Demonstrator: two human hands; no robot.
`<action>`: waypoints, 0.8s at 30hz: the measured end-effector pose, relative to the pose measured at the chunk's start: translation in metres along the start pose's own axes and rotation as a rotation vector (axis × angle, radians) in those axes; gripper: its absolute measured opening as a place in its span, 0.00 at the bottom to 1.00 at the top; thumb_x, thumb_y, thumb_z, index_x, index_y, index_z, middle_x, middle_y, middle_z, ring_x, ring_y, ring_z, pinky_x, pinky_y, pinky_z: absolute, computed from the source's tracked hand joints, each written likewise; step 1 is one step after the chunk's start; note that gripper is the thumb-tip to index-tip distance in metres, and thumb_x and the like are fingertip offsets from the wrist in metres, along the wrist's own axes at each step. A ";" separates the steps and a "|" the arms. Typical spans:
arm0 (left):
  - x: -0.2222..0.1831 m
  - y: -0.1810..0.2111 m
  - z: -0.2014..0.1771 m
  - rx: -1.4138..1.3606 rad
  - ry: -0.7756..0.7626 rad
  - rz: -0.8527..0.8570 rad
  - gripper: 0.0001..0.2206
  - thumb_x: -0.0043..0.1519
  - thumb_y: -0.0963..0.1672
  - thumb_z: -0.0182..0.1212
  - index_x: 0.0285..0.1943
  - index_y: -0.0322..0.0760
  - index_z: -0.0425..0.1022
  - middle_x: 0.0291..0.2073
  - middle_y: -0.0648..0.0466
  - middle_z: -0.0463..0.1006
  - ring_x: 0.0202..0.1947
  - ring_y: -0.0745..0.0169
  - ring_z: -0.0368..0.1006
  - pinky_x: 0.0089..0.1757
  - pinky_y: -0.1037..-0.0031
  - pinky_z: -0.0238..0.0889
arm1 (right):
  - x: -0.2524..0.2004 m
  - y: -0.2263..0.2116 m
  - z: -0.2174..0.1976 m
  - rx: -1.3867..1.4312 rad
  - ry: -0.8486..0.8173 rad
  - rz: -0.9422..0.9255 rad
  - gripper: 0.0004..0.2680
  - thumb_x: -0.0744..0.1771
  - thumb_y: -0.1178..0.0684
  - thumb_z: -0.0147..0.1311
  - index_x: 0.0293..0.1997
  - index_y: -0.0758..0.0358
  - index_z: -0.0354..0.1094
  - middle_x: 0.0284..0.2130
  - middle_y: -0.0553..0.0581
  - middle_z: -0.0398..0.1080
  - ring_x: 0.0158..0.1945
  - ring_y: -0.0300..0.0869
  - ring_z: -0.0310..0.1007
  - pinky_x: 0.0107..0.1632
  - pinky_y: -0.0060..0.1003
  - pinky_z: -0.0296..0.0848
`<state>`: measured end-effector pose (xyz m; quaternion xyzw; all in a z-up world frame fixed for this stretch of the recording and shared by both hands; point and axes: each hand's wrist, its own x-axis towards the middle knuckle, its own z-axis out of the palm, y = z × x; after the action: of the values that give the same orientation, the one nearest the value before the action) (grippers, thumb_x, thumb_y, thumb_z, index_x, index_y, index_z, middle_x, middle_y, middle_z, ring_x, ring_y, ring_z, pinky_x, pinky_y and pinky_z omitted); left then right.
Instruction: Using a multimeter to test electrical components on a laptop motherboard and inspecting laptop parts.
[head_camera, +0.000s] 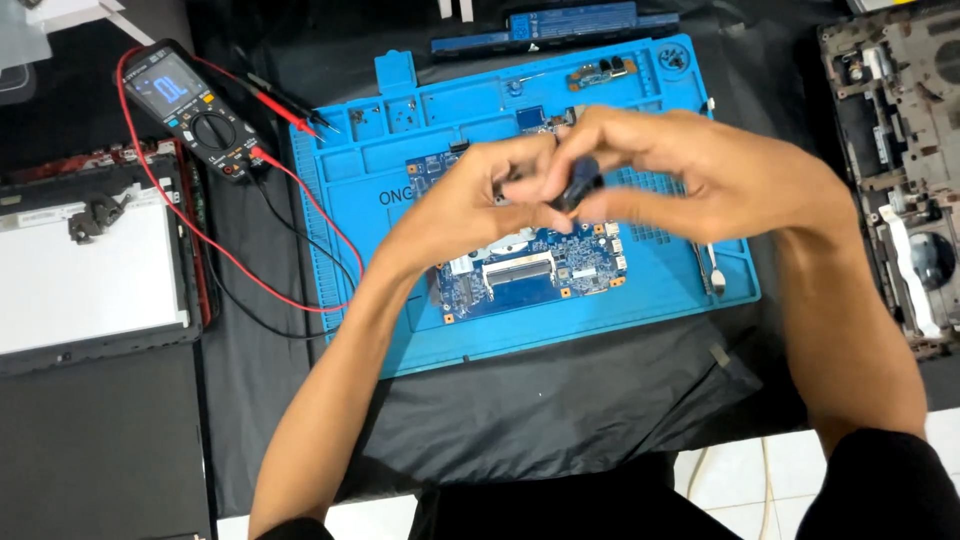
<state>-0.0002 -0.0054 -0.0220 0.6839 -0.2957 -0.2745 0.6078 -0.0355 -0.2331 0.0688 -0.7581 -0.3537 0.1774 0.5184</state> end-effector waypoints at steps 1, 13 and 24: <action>0.000 0.002 0.002 0.120 0.055 0.042 0.21 0.59 0.40 0.78 0.45 0.18 0.65 0.39 0.40 0.67 0.42 0.58 0.62 0.47 0.64 0.63 | 0.001 -0.005 0.003 -0.113 -0.013 -0.088 0.10 0.65 0.59 0.57 0.50 0.64 0.67 0.49 0.56 0.73 0.56 0.44 0.75 0.59 0.39 0.74; -0.001 0.007 -0.001 -0.041 0.067 -0.115 0.19 0.58 0.47 0.74 0.53 0.31 0.81 0.38 0.51 0.76 0.37 0.58 0.67 0.38 0.65 0.59 | 0.007 0.006 -0.001 -0.160 0.114 -0.014 0.09 0.67 0.60 0.56 0.52 0.64 0.71 0.44 0.53 0.76 0.49 0.39 0.78 0.54 0.33 0.75; 0.007 -0.016 -0.010 0.309 0.165 0.272 0.21 0.61 0.49 0.72 0.60 0.36 0.74 0.45 0.54 0.78 0.50 0.63 0.74 0.49 0.70 0.67 | -0.060 0.138 -0.092 -0.471 0.767 -0.062 0.05 0.74 0.66 0.42 0.44 0.76 0.63 0.38 0.60 0.68 0.40 0.45 0.66 0.45 0.37 0.66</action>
<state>0.0124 -0.0025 -0.0366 0.7427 -0.3731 -0.0846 0.5495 0.0307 -0.3662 -0.0262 -0.8554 -0.1893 -0.2173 0.4305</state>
